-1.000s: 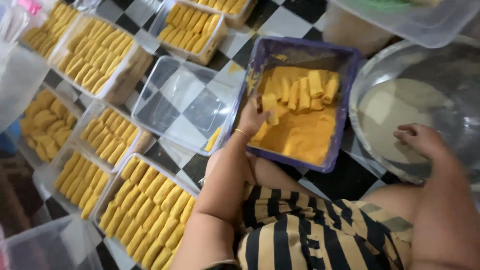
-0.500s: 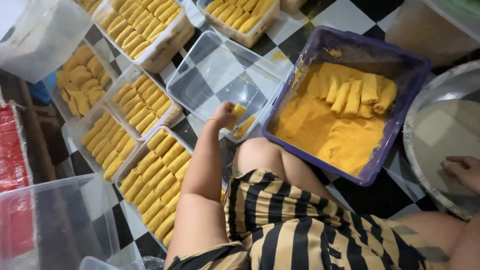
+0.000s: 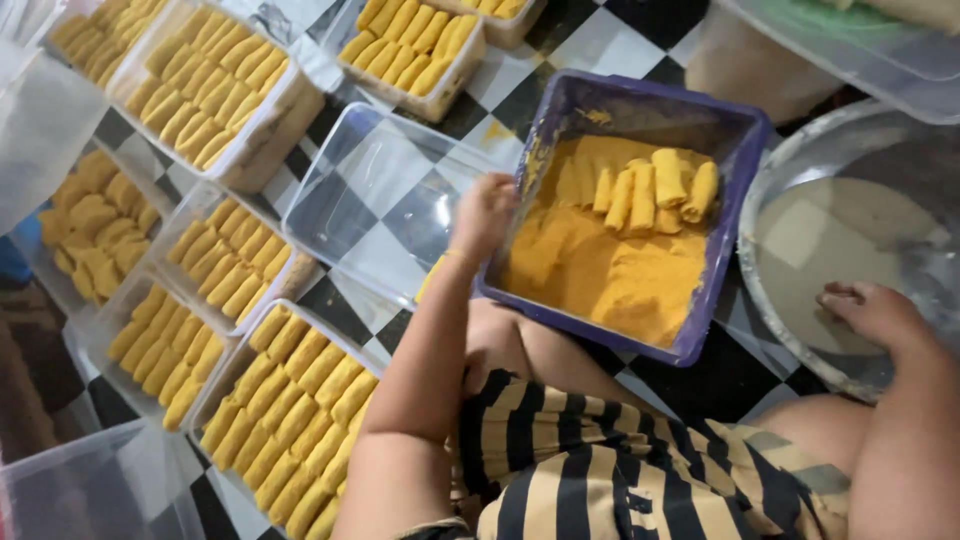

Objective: The person is coating spring rolls by dipping them in a liquid batter and then rolling them in a yellow coating powder.

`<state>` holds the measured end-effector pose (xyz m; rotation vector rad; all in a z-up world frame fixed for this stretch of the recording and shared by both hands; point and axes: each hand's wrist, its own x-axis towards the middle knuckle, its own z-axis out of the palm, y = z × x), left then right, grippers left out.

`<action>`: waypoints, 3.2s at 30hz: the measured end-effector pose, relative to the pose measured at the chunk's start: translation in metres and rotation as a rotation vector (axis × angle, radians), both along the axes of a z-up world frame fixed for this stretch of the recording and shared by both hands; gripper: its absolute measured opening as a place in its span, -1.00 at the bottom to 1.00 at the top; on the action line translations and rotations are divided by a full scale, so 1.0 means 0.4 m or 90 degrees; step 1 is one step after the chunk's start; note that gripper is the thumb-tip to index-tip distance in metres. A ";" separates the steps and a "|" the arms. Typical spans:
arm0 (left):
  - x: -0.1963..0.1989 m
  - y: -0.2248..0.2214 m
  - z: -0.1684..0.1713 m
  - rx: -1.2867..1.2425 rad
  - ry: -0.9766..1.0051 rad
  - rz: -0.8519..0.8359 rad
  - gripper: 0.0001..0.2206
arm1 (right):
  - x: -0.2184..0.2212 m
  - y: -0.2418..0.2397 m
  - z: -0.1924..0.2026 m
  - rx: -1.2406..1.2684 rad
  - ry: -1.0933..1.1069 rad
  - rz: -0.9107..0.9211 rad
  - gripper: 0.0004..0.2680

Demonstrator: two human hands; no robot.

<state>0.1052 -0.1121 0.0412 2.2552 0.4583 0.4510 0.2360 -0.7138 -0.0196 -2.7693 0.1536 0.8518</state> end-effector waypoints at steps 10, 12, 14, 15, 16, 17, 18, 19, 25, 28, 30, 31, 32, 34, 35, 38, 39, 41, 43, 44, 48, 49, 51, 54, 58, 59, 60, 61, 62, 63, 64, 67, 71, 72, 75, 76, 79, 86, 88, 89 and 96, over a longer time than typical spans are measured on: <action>0.454 -0.110 -0.466 0.043 0.521 -0.136 -0.73 | 0.018 -0.004 -0.004 0.099 0.017 -0.010 -0.62; 0.431 -0.149 -0.374 -0.249 0.497 -0.009 -0.52 | 0.018 0.008 0.023 0.099 0.035 -0.017 -0.61; 0.377 -0.196 -0.215 -0.569 0.363 0.267 -0.49 | 0.018 0.023 0.041 0.105 0.066 -0.054 -0.63; 0.358 -0.203 -0.209 -0.566 0.367 0.270 -0.49 | 0.015 0.025 0.050 0.108 0.071 -0.054 -0.63; 0.338 -0.209 -0.201 -0.468 0.294 0.220 -0.61 | 0.011 0.027 0.059 0.114 0.069 -0.054 -0.62; 0.318 -0.212 -0.190 -0.369 0.219 0.169 -0.73 | 0.008 0.033 0.070 0.123 0.066 -0.053 -0.62; 0.291 -0.219 -0.140 -0.365 0.221 0.172 -0.73 | 0.010 0.031 0.065 0.127 0.069 -0.052 -0.62; 0.261 -0.226 -0.091 -0.298 0.191 0.111 -0.63 | 0.013 0.030 0.060 0.117 0.058 -0.038 -0.61; 0.155 -0.172 -0.002 -0.097 0.065 -0.075 -0.59 | 0.017 0.002 -0.001 0.074 0.022 0.018 -0.60; 0.084 -0.044 0.017 -0.115 0.044 -0.093 -0.58 | 0.006 0.001 -0.003 0.049 0.012 0.064 -0.56; 0.014 0.054 0.056 -0.173 0.055 -0.095 -0.51 | 0.003 0.007 0.006 0.000 0.018 0.073 -0.52; -0.030 0.099 0.084 -0.224 0.068 -0.097 -0.58 | 0.011 -0.001 -0.005 0.011 0.016 0.072 -0.53; -0.075 0.143 0.112 -0.275 0.081 -0.099 -0.64 | 0.020 -0.008 -0.017 0.021 0.014 0.071 -0.55; -0.148 0.219 0.055 -0.209 0.188 -0.018 -0.68 | 0.011 0.006 -0.033 0.046 0.009 0.027 -0.57; -0.184 0.256 0.026 -0.145 0.302 0.056 -0.72 | 0.002 0.010 -0.040 0.067 0.010 -0.026 -0.58; -0.257 0.300 -0.036 -0.177 0.489 0.097 -0.57 | -0.034 0.042 -0.040 0.079 0.001 -0.017 -0.58; -0.268 0.321 -0.079 -0.179 0.489 0.097 -0.57 | -0.036 0.050 -0.036 0.078 0.001 -0.016 -0.58; -0.288 0.357 -0.167 -0.054 0.610 0.079 -0.46 | -0.043 0.060 -0.026 0.073 0.007 -0.046 -0.56; -0.283 0.369 -0.199 0.009 0.660 0.011 -0.58 | 0.000 0.015 -0.093 0.053 0.003 -0.035 -0.57; -0.278 0.371 -0.215 0.076 0.708 -0.055 -0.66 | 0.020 -0.012 -0.127 0.036 -0.002 -0.024 -0.57; -0.206 0.271 -0.147 0.575 1.000 -0.493 -0.36 | 0.017 0.005 -0.050 0.009 0.030 -0.003 -0.57; -0.187 0.256 -0.137 0.412 0.669 -0.192 -0.48 | 0.017 0.007 -0.045 -0.001 0.019 0.026 -0.56; -0.108 0.179 -0.113 0.230 0.324 0.071 -0.56 | 0.012 0.024 -0.018 -0.012 0.008 0.046 -0.56; 0.043 -0.016 -0.042 -0.078 0.051 -0.058 -0.73 | -0.014 0.075 0.072 -0.004 0.036 0.013 -0.57; 0.260 -0.172 -0.106 -0.194 0.243 -0.089 -0.76 | -0.014 0.080 0.076 0.036 0.064 -0.017 -0.55; 0.329 -0.183 -0.181 -0.286 0.352 -0.001 -0.46 | -0.003 0.057 0.040 0.026 0.043 0.006 -0.56; 0.333 -0.205 -0.100 -0.285 0.349 -0.009 -0.46 | 0.001 0.055 0.054 0.025 0.039 -0.002 -0.56; 0.331 -0.230 -0.023 -0.354 0.423 0.042 -0.49 | 0.000 0.050 0.066 0.067 0.061 -0.024 -0.56; 0.327 -0.252 0.054 -0.421 0.497 0.095 -0.46 | -0.001 0.046 0.078 0.110 0.082 -0.046 -0.57; 0.328 -0.261 0.082 -0.421 0.498 0.090 -0.46 | -0.003 0.052 0.098 0.109 0.080 -0.052 -0.57; 0.326 -0.269 0.110 -0.386 0.554 0.066 -0.33 | -0.006 0.058 0.117 0.105 0.092 -0.064 -0.58; 0.322 -0.278 0.089 -0.472 0.495 0.070 -0.31 | 0.006 0.039 0.085 0.128 0.091 -0.071 -0.60; 0.271 -0.255 0.051 -0.558 0.289 0.070 -0.49 | 0.012 0.047 0.095 0.108 0.089 -0.050 -0.58; 0.254 -0.248 0.048 -0.554 0.290 0.073 -0.49 | 0.002 0.059 0.107 0.112 0.092 -0.048 -0.58; 0.213 -0.238 0.023 -0.493 0.309 0.138 -0.14 | -0.006 0.070 0.113 0.125 0.106 -0.071 -0.61; 0.200 -0.238 0.003 -0.447 0.253 0.094 -0.42 | -0.004 0.062 0.086 0.105 0.078 -0.048 -0.60; 0.147 -0.233 -0.026 -0.102 0.217 -0.062 -0.70 | 0.007 0.030 0.026 0.102 0.043 0.009 -0.58; 0.014 -0.127 0.091 -0.258 0.089 -0.074 -0.67 | 0.013 -0.013 -0.059 0.234 0.058 -0.076 -0.62; -0.074 -0.010 0.152 -0.352 0.065 -0.104 -0.75 | 0.007 -0.014 -0.060 0.224 0.054 -0.077 -0.62; -0.116 0.049 0.182 -0.443 0.038 -0.136 -0.82 | 0.009 -0.014 -0.060 0.216 0.047 -0.078 -0.62; -0.232 0.438 -0.138 0.102 0.361 -0.029 -0.70 | 0.050 -0.090 -0.259 0.239 0.028 -0.135 -0.64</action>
